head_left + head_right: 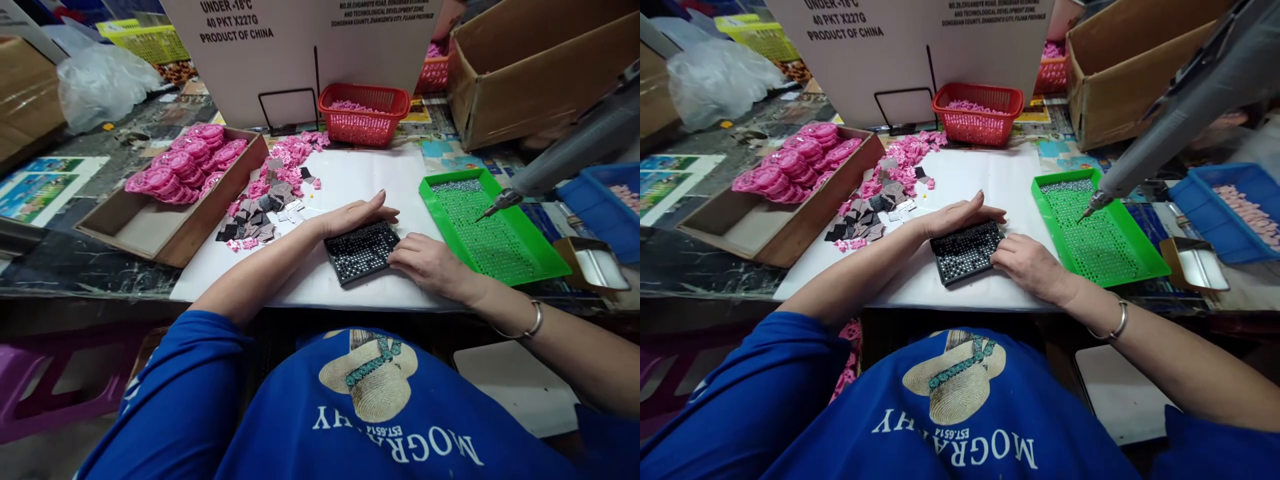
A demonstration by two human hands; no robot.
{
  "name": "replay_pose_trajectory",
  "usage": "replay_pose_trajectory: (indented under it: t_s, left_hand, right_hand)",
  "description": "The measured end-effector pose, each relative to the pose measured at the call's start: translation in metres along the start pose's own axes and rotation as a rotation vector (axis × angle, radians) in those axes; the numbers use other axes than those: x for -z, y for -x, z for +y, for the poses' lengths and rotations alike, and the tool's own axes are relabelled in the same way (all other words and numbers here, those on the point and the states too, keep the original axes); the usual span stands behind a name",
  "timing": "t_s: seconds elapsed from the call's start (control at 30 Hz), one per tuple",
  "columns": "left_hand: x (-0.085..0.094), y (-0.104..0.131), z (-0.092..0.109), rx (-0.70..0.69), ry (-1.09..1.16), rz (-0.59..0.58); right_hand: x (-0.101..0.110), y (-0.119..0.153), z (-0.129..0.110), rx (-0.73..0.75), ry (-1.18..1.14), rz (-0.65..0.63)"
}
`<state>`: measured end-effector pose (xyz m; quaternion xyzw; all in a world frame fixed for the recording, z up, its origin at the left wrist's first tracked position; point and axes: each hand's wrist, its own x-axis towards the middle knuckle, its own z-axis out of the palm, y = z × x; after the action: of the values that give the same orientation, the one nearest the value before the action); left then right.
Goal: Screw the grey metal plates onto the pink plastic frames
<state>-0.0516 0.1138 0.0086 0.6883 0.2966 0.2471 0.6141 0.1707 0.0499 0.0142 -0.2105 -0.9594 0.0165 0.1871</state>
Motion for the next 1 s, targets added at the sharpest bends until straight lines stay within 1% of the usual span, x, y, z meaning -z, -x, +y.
replay_pose_trajectory:
  t_s: [0.13,0.23,0.33,0.4,0.43,0.47,0.5,0.53,0.6,0.63,0.67,0.7,0.77,0.8,0.83,0.87,0.93,1.0]
  left_hand:
    - [0.003,0.005,0.007,0.022,-0.076,-0.042]
    - [0.0,0.021,0.012,-0.011,-0.146,-0.028]
    - [-0.007,0.049,0.016,-0.061,-0.274,0.067]
    - [-0.011,0.072,0.018,-0.084,-0.341,0.167]
    - [-0.014,0.085,0.019,-0.09,-0.379,0.238]
    - [-0.016,0.099,0.019,-0.077,-0.43,0.28]
    - [-0.018,0.112,0.019,-0.074,-0.483,0.304]
    - [-0.021,0.124,0.018,-0.064,-0.545,0.294]
    - [-0.026,0.145,0.016,-0.022,-0.661,0.283]
    - [-0.029,0.152,0.014,-0.007,-0.708,0.28]
    - [-0.032,0.158,0.012,0.006,-0.746,0.282]
    - [-0.035,0.162,0.01,0.01,-0.772,0.289]
    - [-0.038,0.165,0.007,0.006,-0.798,0.306]
    - [-0.039,0.165,0.005,0.0,-0.801,0.313]
    - [-0.04,0.165,0.005,-0.005,-0.801,0.318]
    - [-0.04,0.164,0.004,-0.01,-0.801,0.322]
    - [-0.04,0.164,0.003,-0.017,-0.8,0.33]
    - [-0.04,0.166,0.002,-0.028,-0.795,0.341]
  right_hand:
    - [-0.004,-0.001,-0.007,0.012,0.107,0.06]
    - [-0.006,0.002,-0.019,0.029,0.154,0.085]
    - [-0.008,0.004,-0.034,0.042,0.154,0.09]
    - [-0.011,0.003,-0.043,0.042,0.139,0.088]
    - [-0.013,0.002,-0.047,0.044,0.132,0.09]
    - [-0.015,0.0,-0.049,0.046,0.128,0.098]
    - [-0.016,-0.003,-0.051,0.051,0.122,0.108]
    - [-0.017,-0.005,-0.051,0.06,0.107,0.117]
    - [-0.015,-0.012,-0.046,0.057,0.017,0.123]
    - [-0.013,-0.016,-0.04,0.026,-0.057,0.119]
    - [-0.009,-0.021,-0.032,-0.016,-0.136,0.111]
    - [-0.006,-0.027,-0.021,-0.113,-0.228,0.099]
    - [-0.001,-0.041,0.003,-0.219,-0.232,0.1]
    - [-0.001,-0.048,0.014,-0.279,-0.219,0.07]
    - [-0.002,-0.055,0.025,-0.395,-0.188,-0.035]
    - [-0.004,-0.062,0.033,-0.43,-0.179,-0.095]
    - [-0.011,-0.073,0.043,-0.458,-0.169,-0.183]
    - [-0.017,-0.08,0.045,-0.46,-0.161,-0.247]
